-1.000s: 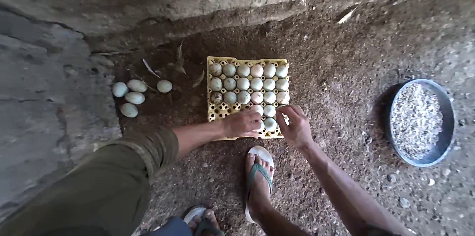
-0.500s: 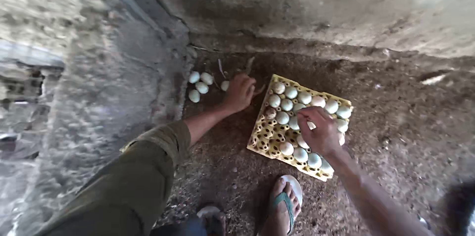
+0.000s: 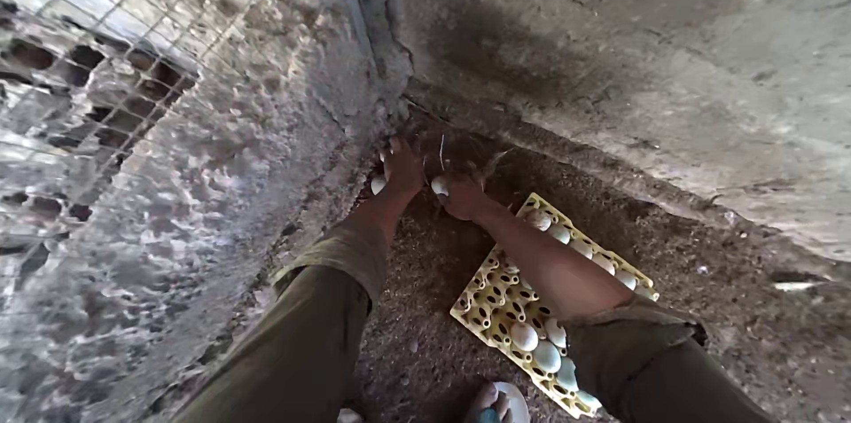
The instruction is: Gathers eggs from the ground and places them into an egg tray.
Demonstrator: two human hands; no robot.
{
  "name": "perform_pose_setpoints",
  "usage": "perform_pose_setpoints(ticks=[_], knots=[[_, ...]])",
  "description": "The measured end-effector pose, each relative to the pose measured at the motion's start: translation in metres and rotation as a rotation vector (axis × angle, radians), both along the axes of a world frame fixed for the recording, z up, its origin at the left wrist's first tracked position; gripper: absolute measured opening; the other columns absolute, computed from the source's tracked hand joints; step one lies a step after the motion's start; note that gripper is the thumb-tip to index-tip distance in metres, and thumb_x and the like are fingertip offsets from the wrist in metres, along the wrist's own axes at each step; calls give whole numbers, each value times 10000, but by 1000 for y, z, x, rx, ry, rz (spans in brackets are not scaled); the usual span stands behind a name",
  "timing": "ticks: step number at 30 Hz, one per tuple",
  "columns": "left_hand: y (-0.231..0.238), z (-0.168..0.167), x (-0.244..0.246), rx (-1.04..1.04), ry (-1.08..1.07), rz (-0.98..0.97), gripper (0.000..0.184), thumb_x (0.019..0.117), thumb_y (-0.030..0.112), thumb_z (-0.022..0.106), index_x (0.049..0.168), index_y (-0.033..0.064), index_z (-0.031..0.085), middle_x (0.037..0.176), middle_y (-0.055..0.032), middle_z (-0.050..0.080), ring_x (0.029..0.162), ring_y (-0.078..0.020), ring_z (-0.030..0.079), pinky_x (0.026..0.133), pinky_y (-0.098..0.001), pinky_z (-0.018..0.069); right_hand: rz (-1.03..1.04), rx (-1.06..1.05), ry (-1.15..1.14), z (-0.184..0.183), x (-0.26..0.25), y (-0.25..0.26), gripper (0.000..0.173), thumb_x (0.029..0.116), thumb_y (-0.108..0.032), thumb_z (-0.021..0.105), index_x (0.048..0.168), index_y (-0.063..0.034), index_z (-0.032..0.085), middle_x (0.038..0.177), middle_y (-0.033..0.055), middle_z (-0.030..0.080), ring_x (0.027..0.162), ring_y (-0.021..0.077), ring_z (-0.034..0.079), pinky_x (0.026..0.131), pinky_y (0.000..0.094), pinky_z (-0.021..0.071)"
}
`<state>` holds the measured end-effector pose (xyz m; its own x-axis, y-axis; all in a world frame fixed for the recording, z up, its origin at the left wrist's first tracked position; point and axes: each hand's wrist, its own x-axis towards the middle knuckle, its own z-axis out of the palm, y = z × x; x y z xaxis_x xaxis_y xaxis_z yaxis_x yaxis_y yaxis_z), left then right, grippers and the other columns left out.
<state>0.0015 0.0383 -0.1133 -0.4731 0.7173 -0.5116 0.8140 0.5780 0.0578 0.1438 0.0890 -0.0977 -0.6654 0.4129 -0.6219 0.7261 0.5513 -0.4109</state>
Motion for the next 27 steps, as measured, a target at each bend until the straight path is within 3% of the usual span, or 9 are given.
perform_pose_setpoints(ticks=[4,9,11,13,16,18,20,24,27], knots=[[9,-5,6,-6,0,14,919,827,317,802,1571,25,348,1605,-317,245,1458,-533,259,1052,-754,313,-15,31,24,-13,3,1,522,1023,-260,616,1503,-114,472,1544,247,441,1352,474,498,1062,639,458],[17,2,9,40,-20,148,800,862,338,774,1505,8,430,1620,-288,215,1451,-555,243,969,-763,396,-25,-21,31,1,10,-1,537,1014,-171,605,1520,-81,450,1645,224,289,1362,446,499,1098,581,450],[18,1,10,8,15,178,691,861,387,769,1370,-36,567,1636,-271,201,1435,-535,288,979,-721,418,-17,-59,40,1,15,-3,577,1029,-235,606,1541,-64,402,1624,235,328,1377,428,495,1118,569,435],[19,2,10,-41,32,186,603,896,430,733,1292,-11,625,1650,-253,182,1424,-515,326,994,-674,446,-34,-83,67,2,14,-7,566,1031,-279,612,1526,-83,419,1535,226,462,1358,409,521,1109,575,443],[15,6,11,-73,44,119,633,927,356,719,1420,2,540,1615,-321,212,1413,-553,320,992,-683,435,-28,-93,105,0,9,-23,589,1011,-321,650,1521,-105,448,1582,193,409,1402,426,456,1116,593,429],[15,6,11,-29,-17,103,675,950,295,698,1539,102,430,1611,-340,210,1409,-604,291,1007,-735,405,6,-95,68,7,4,-36,621,1006,-295,655,1543,-86,423,1603,226,350,1417,444,427,1120,588,426],[11,3,9,29,-85,127,656,964,451,655,1538,207,449,1632,-299,231,1421,-600,287,987,-749,405,75,-82,18,19,-2,-48,654,986,-199,650,1563,-56,378,1608,262,319,1440,460,388,1136,597,397],[2,-5,9,94,-167,89,713,892,487,727,1515,238,485,1589,-238,367,1435,-537,328,971,-746,424,163,-80,18,23,2,-53,752,869,-223,782,1521,-83,435,1552,256,401,1415,474,396,1111,633,395],[-8,-1,4,131,-218,-26,681,880,548,718,1437,192,556,1343,-246,609,1247,-484,568,911,-697,489,-18,-194,139,16,23,-47,698,849,-337,808,1442,-89,538,1484,229,493,1370,389,486,1118,576,424]])
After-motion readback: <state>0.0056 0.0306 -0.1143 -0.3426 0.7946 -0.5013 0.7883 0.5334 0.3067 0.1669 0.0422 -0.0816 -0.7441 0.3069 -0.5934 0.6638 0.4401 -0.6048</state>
